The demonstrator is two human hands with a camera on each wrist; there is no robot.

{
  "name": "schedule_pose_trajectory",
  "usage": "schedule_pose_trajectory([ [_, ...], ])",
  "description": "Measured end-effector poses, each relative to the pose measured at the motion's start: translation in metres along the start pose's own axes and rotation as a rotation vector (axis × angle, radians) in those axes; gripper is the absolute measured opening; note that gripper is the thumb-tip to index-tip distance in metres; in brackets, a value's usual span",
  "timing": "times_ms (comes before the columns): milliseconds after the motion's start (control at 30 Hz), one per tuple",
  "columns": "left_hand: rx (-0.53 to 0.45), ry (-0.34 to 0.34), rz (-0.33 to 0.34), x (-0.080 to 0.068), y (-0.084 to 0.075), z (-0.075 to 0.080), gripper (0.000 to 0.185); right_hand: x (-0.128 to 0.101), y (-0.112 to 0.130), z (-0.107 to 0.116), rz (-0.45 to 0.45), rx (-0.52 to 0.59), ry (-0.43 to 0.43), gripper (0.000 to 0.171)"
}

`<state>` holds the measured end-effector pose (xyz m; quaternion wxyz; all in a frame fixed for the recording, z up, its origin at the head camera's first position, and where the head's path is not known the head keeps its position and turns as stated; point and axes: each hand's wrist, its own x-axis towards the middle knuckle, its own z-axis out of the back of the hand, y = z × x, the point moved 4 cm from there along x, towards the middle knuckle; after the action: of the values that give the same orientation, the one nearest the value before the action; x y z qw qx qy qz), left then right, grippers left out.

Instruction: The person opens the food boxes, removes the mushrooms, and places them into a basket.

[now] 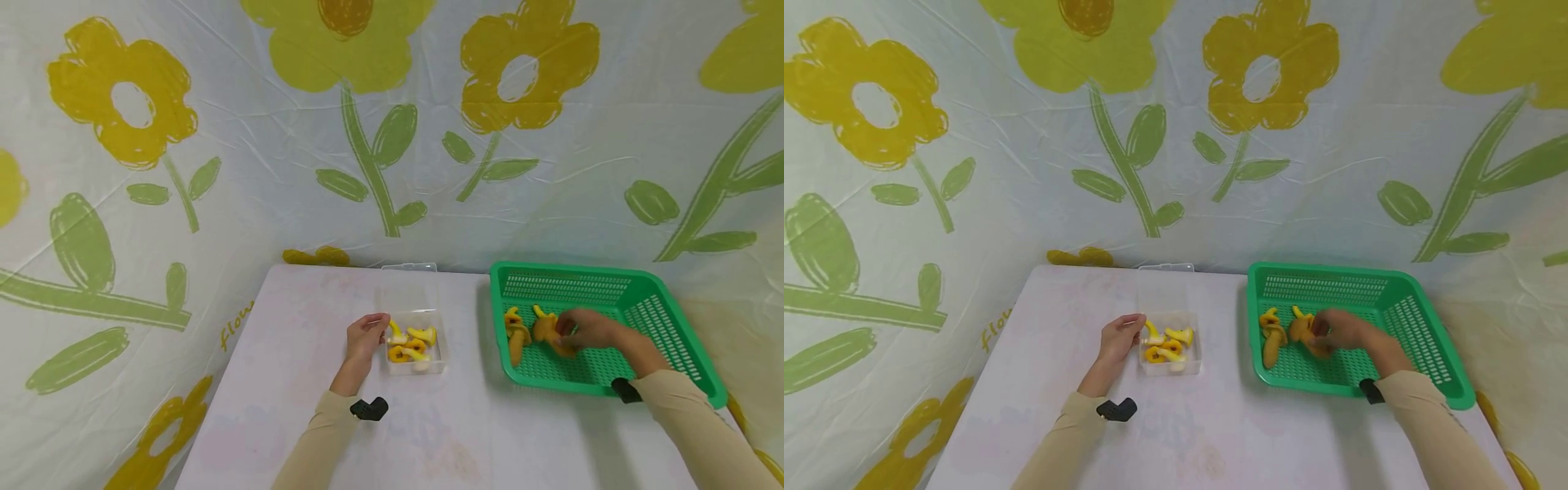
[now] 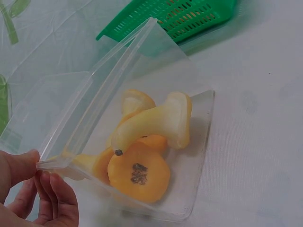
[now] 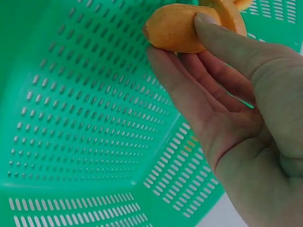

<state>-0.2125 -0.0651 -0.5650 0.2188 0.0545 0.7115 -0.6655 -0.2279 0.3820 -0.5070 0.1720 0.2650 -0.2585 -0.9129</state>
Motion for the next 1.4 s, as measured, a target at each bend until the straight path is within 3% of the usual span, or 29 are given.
schedule_pose_trajectory([
  [300, -0.017, 0.001, -0.015, 0.001, 0.002, -0.001, 0.027, -0.002, 0.008, -0.004, -0.056, -0.049, 0.042, 0.022],
  [467, -0.019, 0.0, -0.019, 0.001, 0.003, -0.002, 0.027, 0.0, 0.006, -0.009, -0.083, -0.014, 0.086, 0.012],
  [767, -0.022, -0.012, -0.025, 0.001, 0.003, -0.002, 0.027, 0.0, 0.008, -0.008, -0.012, -0.086, 0.084, 0.014],
  [900, -0.03, -0.009, -0.034, 0.0, 0.002, -0.002, 0.026, -0.002, 0.012, -0.003, 0.018, -0.083, 0.038, 0.015],
  [1167, -0.021, -0.004, -0.029, 0.001, 0.002, -0.001, 0.026, -0.001, 0.03, 0.008, 0.093, -0.177, -0.108, 0.015],
  [1400, -0.013, -0.003, -0.029, 0.0, 0.001, 0.0, 0.027, 0.003, 0.057, 0.009, 0.151, -0.129, -0.18, 0.016],
])
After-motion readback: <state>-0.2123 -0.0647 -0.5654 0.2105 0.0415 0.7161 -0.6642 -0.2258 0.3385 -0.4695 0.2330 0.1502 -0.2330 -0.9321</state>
